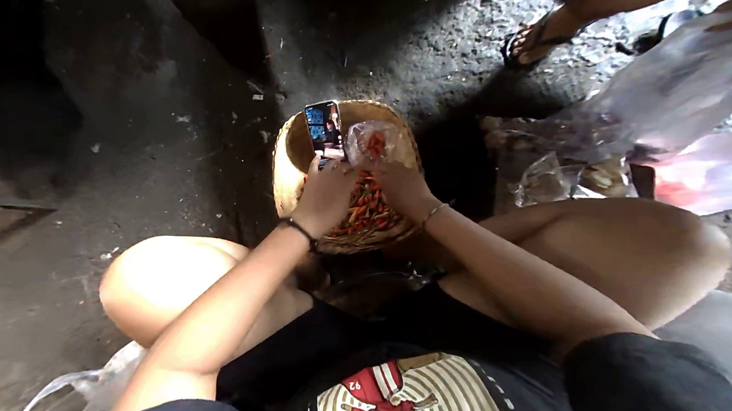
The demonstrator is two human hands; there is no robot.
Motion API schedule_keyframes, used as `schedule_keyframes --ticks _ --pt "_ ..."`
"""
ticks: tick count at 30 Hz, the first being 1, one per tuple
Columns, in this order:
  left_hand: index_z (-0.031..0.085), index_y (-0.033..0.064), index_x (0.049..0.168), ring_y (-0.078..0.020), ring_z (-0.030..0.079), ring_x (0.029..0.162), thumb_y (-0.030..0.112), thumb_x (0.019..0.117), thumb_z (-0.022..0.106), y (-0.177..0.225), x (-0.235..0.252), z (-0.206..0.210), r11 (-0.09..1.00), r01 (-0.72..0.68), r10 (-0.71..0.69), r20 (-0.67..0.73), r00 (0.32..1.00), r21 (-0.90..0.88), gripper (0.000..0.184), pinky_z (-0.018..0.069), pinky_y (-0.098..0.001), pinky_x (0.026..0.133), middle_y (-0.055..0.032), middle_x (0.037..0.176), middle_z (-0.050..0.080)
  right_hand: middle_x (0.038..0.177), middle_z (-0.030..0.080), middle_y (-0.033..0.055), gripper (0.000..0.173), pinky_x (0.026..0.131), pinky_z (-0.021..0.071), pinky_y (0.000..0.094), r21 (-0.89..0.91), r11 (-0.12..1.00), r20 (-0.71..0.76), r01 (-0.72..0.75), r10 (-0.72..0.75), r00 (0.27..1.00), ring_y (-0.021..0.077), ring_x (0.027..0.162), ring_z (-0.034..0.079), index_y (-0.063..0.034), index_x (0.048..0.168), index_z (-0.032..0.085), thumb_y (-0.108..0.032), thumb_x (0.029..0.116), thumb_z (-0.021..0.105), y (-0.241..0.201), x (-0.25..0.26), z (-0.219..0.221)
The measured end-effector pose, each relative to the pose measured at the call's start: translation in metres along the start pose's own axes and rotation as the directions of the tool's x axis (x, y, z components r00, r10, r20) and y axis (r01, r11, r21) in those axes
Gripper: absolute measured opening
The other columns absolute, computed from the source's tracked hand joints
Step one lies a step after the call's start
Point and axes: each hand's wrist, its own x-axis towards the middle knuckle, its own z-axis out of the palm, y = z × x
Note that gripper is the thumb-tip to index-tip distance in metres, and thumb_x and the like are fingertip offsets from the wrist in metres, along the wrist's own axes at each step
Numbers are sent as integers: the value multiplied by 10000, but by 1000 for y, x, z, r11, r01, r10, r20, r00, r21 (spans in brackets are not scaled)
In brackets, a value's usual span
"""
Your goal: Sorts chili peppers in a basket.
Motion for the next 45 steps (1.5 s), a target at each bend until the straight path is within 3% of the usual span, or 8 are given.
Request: schedule_keyframes --ticks 5,9,14,18,22,26,40,45 --pt "724 129 1245 -259 598 1305 160 1048 545 13 -40 13 973 70 -81 -44 996 -221 267 284 -611 1217 -70 1325 681 1131 667 290 237 847 534 644 12 980 113 -200 198 974 478 1063 657 77 1101 669 -127 982 645 -2 -6 18" --pt "725 120 1233 -246 648 1206 164 1072 510 20 -33 27 896 30 -92 -120 989 -443 272 429 -543 1115 -71 1249 711 1192 641 306 196 865 528 648 9 975 122 -221 219 968 490 1104 635 96 1096 675 -25 951 625 -10 -8 17" --pt "734 113 1204 -239 660 1179 161 1070 514 18 -28 41 879 33 -121 -155 981 -475 262 448 -533 1104 -73 1210 721 1295 600 290 227 880 539 635 34 969 121 -245 239 963 474 1130 627 62 1151 685 -32 951 633 -8 -10 21" --pt "705 69 1251 -259 663 1183 145 1078 505 13 -27 39 831 78 -173 -122 977 -551 275 490 -487 1076 -118 1243 704 1201 637 291 270 912 532 639 246 956 79 -160 145 986 466 1089 647 50 1170 656 -141 980 667 -2 -19 5" --pt "589 34 1405 -252 641 1246 188 1086 530 13 -28 36 682 76 -189 -74 979 -727 359 500 -455 1092 -150 1346 657 1041 699 179 202 828 570 536 621 781 -107 67 0 994 317 918 688 -27 1114 679 -180 986 706 2 -42 -18" --pt "677 -4 1243 -234 695 1065 211 1052 613 20 -28 23 530 134 -227 12 974 -838 295 548 -439 983 -160 1163 713 975 702 83 182 742 574 379 836 542 -113 92 7 994 175 829 670 -89 1090 685 -243 992 694 -1 -50 -23" --pt "659 39 1216 -176 720 922 240 1101 506 19 -35 26 562 -4 -226 -159 961 -827 277 604 -381 859 -110 1062 723 990 696 51 165 708 589 279 900 368 -235 233 -40 971 131 788 665 -100 1141 683 -206 1020 647 -5 -59 -22" --pt "667 27 1172 -149 685 816 213 1102 501 19 -37 31 543 -76 -200 -216 956 -836 259 594 -335 765 -98 968 702 961 673 2 174 698 559 222 987 149 -56 60 -32 998 67 762 624 -120 1120 684 -256 1045 606 -5 -52 -22"
